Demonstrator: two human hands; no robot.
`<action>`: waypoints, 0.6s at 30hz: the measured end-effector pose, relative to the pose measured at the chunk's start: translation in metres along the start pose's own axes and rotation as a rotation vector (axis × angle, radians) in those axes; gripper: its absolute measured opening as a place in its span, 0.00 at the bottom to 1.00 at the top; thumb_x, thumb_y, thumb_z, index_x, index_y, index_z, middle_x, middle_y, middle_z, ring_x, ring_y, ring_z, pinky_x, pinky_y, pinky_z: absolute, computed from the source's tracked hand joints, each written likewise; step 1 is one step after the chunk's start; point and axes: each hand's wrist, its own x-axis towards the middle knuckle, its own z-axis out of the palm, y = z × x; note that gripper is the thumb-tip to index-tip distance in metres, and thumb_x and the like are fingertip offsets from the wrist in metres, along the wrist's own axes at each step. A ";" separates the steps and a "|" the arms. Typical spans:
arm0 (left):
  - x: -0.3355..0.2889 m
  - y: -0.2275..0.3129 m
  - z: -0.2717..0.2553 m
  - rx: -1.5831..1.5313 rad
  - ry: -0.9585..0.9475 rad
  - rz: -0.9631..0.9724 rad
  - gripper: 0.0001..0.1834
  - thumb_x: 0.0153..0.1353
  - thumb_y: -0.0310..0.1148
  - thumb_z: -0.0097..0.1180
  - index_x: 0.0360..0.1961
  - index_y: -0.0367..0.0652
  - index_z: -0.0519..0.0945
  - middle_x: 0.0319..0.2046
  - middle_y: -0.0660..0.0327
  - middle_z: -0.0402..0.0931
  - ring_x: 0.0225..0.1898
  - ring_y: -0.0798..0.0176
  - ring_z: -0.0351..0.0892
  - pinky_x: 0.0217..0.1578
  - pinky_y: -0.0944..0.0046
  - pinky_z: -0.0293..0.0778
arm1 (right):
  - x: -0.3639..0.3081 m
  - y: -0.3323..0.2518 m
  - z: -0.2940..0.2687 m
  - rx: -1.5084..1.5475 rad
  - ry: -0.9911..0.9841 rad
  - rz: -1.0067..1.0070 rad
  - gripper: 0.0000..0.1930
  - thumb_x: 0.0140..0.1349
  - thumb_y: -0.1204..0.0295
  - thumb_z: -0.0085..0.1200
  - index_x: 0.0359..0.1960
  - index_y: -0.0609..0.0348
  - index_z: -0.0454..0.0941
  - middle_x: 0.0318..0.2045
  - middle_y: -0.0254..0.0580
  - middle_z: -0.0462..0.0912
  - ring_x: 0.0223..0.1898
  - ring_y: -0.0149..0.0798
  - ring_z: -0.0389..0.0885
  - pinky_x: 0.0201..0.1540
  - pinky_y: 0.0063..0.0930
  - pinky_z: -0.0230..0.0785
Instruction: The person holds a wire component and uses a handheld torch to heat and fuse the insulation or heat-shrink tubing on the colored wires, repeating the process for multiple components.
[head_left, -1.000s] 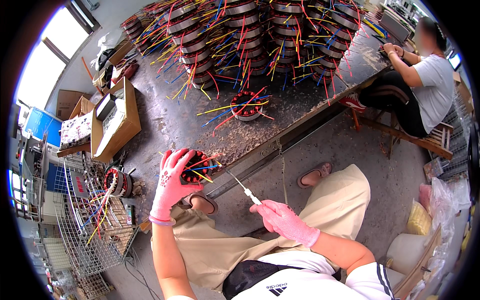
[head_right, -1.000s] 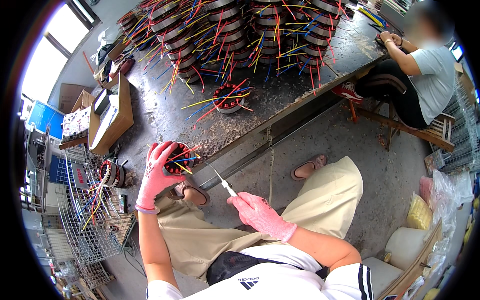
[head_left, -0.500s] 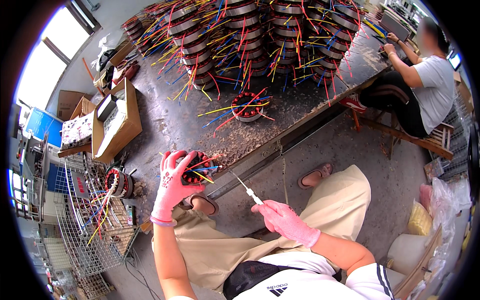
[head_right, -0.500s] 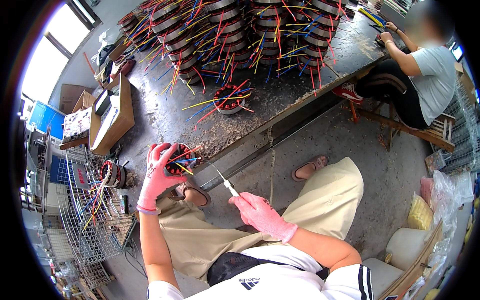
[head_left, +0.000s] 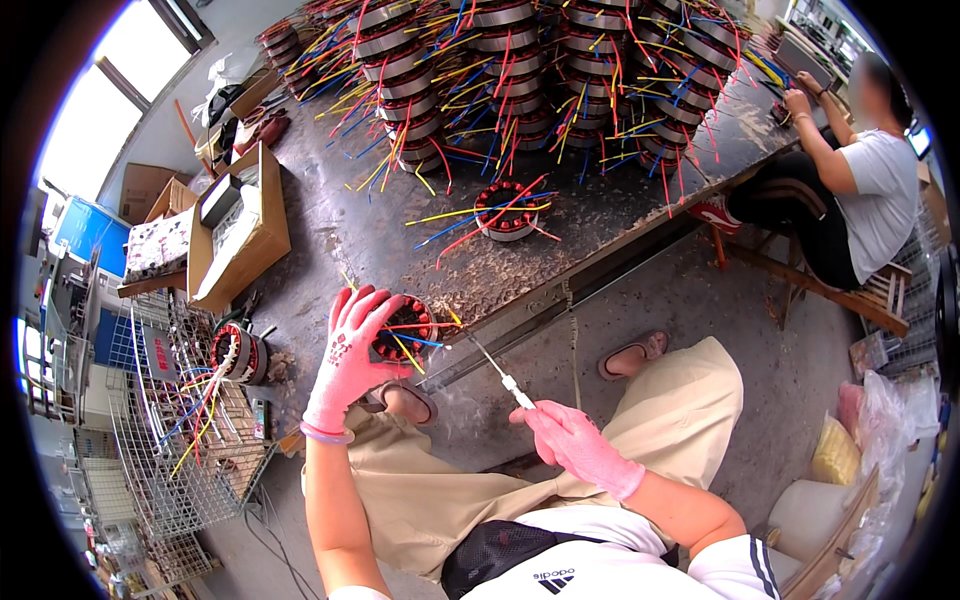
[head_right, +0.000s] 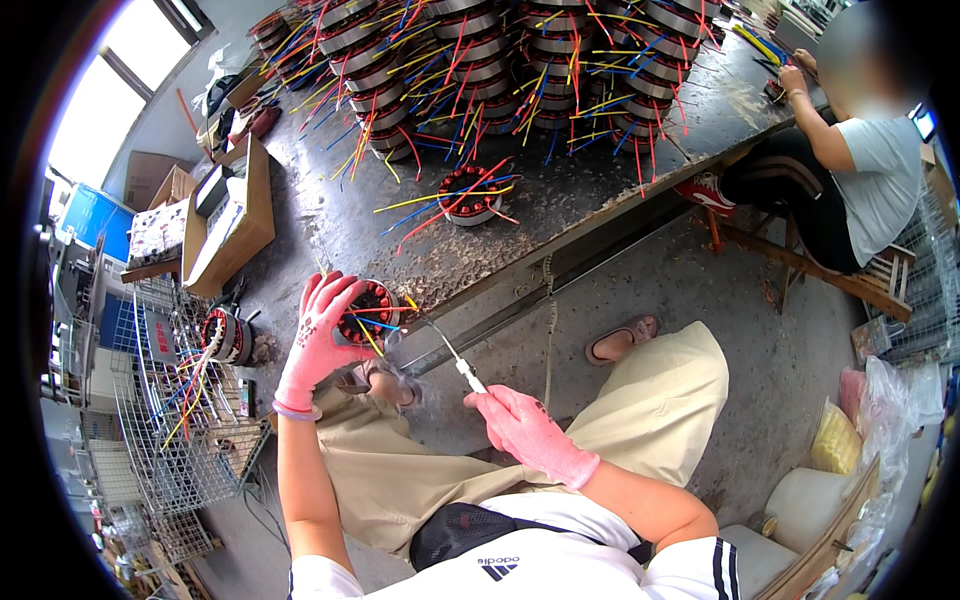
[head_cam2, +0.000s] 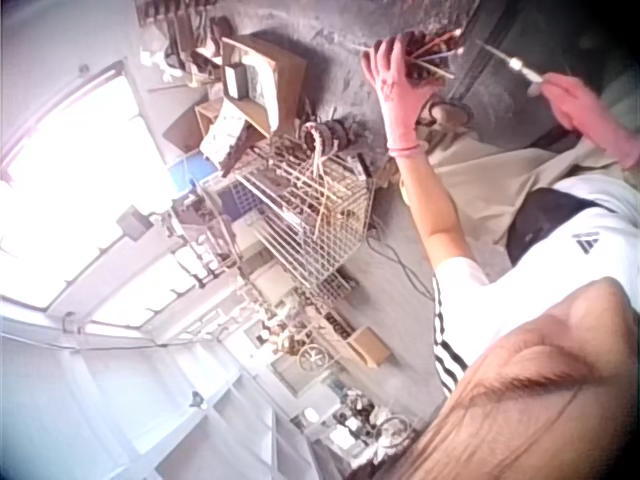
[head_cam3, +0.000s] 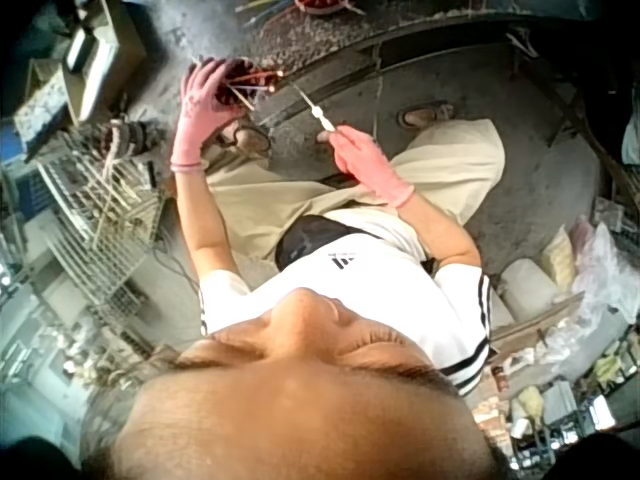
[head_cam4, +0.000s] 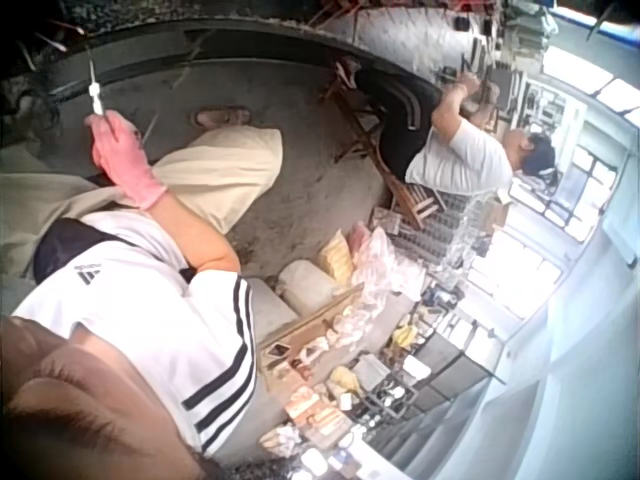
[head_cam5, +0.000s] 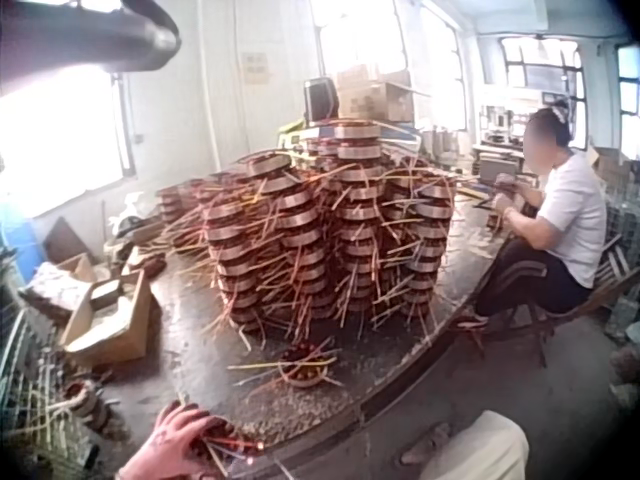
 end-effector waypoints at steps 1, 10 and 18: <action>-0.001 -0.001 0.000 -0.001 0.002 -0.001 0.49 0.29 0.36 0.76 0.61 0.47 0.73 0.61 0.54 0.69 0.67 0.45 0.60 0.70 0.43 0.49 | -0.001 -0.003 0.000 -0.001 -0.004 0.007 0.15 0.73 0.65 0.42 0.46 0.62 0.78 0.15 0.27 0.65 0.17 0.20 0.61 0.20 0.19 0.52; 0.000 -0.006 0.004 0.027 0.014 0.020 0.51 0.29 0.39 0.76 0.62 0.47 0.72 0.61 0.54 0.69 0.68 0.46 0.60 0.70 0.43 0.49 | 0.001 0.004 -0.002 -0.011 -0.001 -0.006 0.15 0.74 0.64 0.42 0.47 0.62 0.78 0.14 0.27 0.65 0.16 0.21 0.60 0.20 0.19 0.53; -0.001 -0.009 0.004 0.038 0.016 0.031 0.51 0.29 0.39 0.76 0.62 0.48 0.72 0.61 0.54 0.69 0.68 0.46 0.59 0.70 0.43 0.48 | -0.001 0.003 -0.001 -0.001 -0.001 -0.005 0.17 0.75 0.61 0.42 0.49 0.61 0.77 0.15 0.25 0.65 0.16 0.19 0.58 0.19 0.18 0.49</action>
